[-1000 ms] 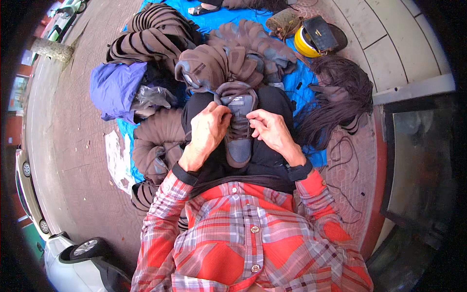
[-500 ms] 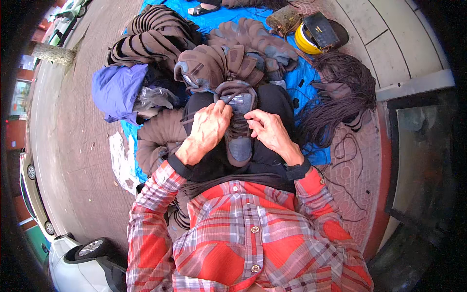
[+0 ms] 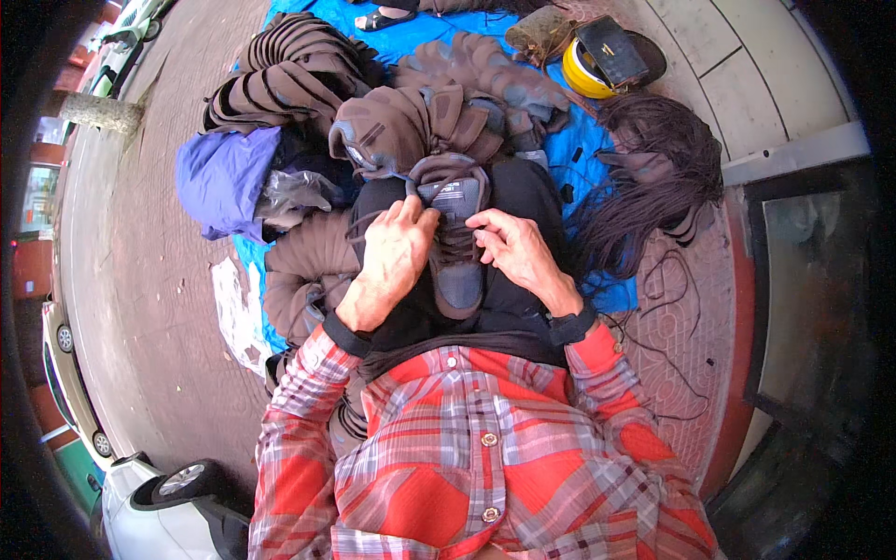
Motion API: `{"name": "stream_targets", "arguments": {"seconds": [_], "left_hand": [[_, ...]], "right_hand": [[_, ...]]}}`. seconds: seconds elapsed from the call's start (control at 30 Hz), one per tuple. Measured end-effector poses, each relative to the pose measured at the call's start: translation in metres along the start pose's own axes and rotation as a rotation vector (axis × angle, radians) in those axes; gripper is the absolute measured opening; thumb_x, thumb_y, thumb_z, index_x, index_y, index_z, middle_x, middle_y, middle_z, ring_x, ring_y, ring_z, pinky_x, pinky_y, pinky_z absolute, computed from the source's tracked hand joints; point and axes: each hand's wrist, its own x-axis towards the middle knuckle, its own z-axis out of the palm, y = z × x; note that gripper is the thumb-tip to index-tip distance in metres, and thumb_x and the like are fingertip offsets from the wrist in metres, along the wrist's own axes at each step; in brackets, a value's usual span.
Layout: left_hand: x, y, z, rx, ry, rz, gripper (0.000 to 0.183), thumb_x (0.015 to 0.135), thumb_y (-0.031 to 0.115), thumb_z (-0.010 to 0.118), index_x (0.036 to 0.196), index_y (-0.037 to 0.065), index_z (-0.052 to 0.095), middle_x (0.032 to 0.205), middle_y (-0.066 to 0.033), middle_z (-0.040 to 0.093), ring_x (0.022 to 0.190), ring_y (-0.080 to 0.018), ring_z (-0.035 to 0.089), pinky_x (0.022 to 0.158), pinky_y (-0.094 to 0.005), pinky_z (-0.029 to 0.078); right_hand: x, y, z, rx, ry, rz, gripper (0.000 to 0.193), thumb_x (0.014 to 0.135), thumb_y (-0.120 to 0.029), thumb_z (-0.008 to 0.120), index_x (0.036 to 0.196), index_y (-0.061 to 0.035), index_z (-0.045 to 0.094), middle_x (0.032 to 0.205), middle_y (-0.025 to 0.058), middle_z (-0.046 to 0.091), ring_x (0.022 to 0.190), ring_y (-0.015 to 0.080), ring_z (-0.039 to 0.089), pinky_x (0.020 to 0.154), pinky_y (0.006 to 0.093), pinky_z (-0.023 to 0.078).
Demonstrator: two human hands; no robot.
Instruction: Insert laces into a shoe while sitting on the ground.
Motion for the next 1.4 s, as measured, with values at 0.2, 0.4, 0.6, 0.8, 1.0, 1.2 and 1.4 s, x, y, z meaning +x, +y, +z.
{"name": "stream_targets", "arguments": {"seconds": [0.2,0.4,0.6,0.8,1.0,1.2,1.4], "left_hand": [[0.023,0.008,-0.007,0.162,-0.168,-0.001,0.004,0.076,0.009,0.056,0.076,0.005,0.057,0.077,-0.0119,0.053,0.076,-0.0297,0.058,0.066,-0.0389,0.049],[0.018,-0.006,-0.005,-0.286,-0.111,-0.191,0.009,0.077,0.012,0.060,0.079,0.004,0.061,0.081,-0.0140,0.056,0.074,-0.0335,0.058,0.066,-0.0408,0.047],[0.013,0.001,0.005,-0.225,-0.060,-0.177,0.009,0.077,0.010,0.061,0.083,0.003,0.063,0.081,-0.0146,0.055,0.077,-0.0345,0.057,0.066,-0.0399,0.046],[0.012,-0.005,0.014,-0.668,-0.043,-0.327,0.010,0.075,0.007,0.063,0.082,0.000,0.065,0.079,-0.0174,0.057,0.072,-0.0326,0.059,0.066,-0.0380,0.046],[0.010,0.017,0.019,-0.387,0.000,-0.332,0.026,0.073,0.001,0.058,0.099,0.000,0.057,0.084,-0.0199,0.059,0.077,-0.0363,0.059,0.068,-0.0409,0.047],[0.023,0.021,0.014,-0.302,0.000,-0.072,0.046,0.067,-0.007,0.054,0.110,0.003,0.042,0.077,-0.0188,0.060,0.076,-0.0369,0.060,0.065,-0.0425,0.047],[0.018,0.009,0.021,-0.455,-0.088,-0.209,0.044,0.073,-0.006,0.051,0.113,0.003,0.036,0.068,-0.0172,0.058,0.068,-0.0385,0.060,0.058,-0.0442,0.045]], "right_hand": [[0.000,-0.001,0.000,-0.025,0.010,0.011,0.020,0.087,-0.004,0.051,0.106,0.0001,0.059,0.078,0.0075,0.062,0.059,0.0119,0.059,0.054,0.0263,0.048],[0.001,0.003,0.000,0.009,0.013,-0.020,0.019,0.087,-0.004,0.051,0.105,0.0001,0.059,0.076,0.0066,0.061,0.058,0.0120,0.058,0.054,0.0261,0.048],[0.001,0.003,0.001,0.019,0.033,-0.034,0.017,0.086,-0.003,0.052,0.101,-0.0001,0.059,0.073,0.0088,0.061,0.056,0.0142,0.058,0.053,0.0284,0.048],[0.004,0.006,0.004,0.034,0.061,-0.027,0.012,0.084,-0.002,0.054,0.096,-0.0012,0.058,0.068,0.0112,0.062,0.053,0.0171,0.058,0.052,0.0312,0.048],[0.003,0.006,0.001,-0.031,0.009,-0.010,0.015,0.087,-0.002,0.052,0.101,0.0003,0.057,0.074,0.0064,0.060,0.058,0.0121,0.058,0.052,0.0258,0.047],[0.007,0.007,0.004,-0.031,0.181,-0.149,0.014,0.085,0.001,0.054,0.099,0.0003,0.056,0.080,0.0067,0.058,0.060,0.0126,0.058,0.053,0.0257,0.048],[0.021,-0.008,0.010,-0.470,0.224,-0.370,0.023,0.077,0.002,0.057,0.097,-0.0031,0.045,0.088,0.0193,0.056,0.069,0.0404,0.058,0.061,0.0449,0.049]]}}
